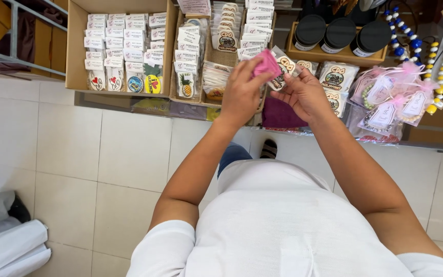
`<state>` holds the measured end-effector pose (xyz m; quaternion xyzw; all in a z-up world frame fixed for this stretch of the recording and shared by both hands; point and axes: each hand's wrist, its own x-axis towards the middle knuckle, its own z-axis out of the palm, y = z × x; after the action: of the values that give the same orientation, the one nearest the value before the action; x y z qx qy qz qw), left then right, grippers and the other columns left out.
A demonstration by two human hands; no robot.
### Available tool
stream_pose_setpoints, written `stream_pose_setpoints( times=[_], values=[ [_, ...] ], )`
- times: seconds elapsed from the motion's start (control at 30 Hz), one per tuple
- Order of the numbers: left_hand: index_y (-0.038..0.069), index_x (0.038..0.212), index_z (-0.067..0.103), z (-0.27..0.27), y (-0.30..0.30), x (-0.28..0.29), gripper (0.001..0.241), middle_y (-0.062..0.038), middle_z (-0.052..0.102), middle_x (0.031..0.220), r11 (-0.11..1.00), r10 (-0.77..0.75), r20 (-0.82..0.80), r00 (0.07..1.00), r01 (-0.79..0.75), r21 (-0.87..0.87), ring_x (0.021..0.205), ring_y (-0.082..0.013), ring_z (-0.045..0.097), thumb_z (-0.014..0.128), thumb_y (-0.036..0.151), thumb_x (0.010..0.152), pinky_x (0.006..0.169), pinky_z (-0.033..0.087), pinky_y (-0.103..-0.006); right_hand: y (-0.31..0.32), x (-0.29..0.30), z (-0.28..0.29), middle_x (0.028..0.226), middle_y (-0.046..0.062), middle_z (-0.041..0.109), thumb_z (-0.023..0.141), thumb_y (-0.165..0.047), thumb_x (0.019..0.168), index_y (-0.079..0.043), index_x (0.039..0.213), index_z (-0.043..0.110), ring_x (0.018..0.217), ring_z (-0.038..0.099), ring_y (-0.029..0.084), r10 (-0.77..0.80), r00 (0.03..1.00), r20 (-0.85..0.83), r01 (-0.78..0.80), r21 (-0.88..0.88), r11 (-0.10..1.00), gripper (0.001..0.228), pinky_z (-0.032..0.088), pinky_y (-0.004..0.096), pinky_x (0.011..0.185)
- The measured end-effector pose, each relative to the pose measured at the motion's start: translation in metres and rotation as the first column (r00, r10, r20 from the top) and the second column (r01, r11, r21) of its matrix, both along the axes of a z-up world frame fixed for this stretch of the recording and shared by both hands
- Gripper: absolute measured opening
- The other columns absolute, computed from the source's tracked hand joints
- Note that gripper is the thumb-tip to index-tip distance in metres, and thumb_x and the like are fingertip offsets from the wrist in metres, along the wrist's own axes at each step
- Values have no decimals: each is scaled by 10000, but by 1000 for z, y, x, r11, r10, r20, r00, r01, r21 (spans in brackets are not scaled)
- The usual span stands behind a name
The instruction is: Wiping small packaged souvenir items with a cloth and organizing them into display boxes on a counter.
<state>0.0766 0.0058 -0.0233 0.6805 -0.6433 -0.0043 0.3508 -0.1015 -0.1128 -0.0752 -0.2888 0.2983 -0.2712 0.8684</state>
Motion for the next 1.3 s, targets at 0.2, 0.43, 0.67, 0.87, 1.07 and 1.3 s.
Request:
stream_pose_setpoints(
  times=[0.2,0.43,0.67,0.87,1.07,1.3],
  values=[
    [166,1421,612,21,-10,58,453,-101,661,1404,997,24,-738,674,-68,-30,1242,-234,670,557,-18,1011,1072,558,-371,-1,9,35,1135,28,671,601,-99,1052,-82,1153,573,997,689,156,59,980,-189,-88,-144,986,107,638,418,902],
    [47,1405,597,-12,-39,98,415,-154,691,1275,910,135,-991,-4,396,123,1073,-191,700,573,-4,993,947,619,-317,0,37,71,1108,-6,705,669,-113,990,-90,1196,666,1002,666,105,100,938,-333,-207,-305,930,207,565,272,846],
    [-6,1396,600,-11,-29,159,407,-142,679,1283,847,139,-984,-109,528,61,1115,-208,682,561,-44,992,953,596,-330,-10,73,47,982,-21,683,732,-74,992,-48,1192,676,813,573,54,61,951,-302,-181,-389,903,210,470,216,682],
    [5,1419,562,-9,-31,228,427,-131,659,1315,987,-21,-997,-78,157,-33,1149,-205,675,538,-34,994,964,590,-320,-17,128,76,907,-2,700,729,-85,961,-33,1133,659,655,596,66,-71,862,-502,-231,-514,826,192,458,235,517],
    [10,1427,578,17,-11,254,397,-126,664,1314,991,-59,-998,24,123,-56,1154,-182,663,545,-21,1032,970,577,-298,-18,181,67,957,27,724,762,-111,913,-11,1127,686,608,621,104,-226,662,-714,-418,-603,680,248,495,282,485],
    [26,1406,594,35,-10,270,390,-112,680,1294,986,-1,-992,129,164,20,1128,-163,672,556,-2,1019,967,584,-291,-31,212,26,961,127,750,787,-122,905,-39,1078,709,777,680,244,-371,398,-839,-701,-539,466,206,556,399,709]
  ],
)
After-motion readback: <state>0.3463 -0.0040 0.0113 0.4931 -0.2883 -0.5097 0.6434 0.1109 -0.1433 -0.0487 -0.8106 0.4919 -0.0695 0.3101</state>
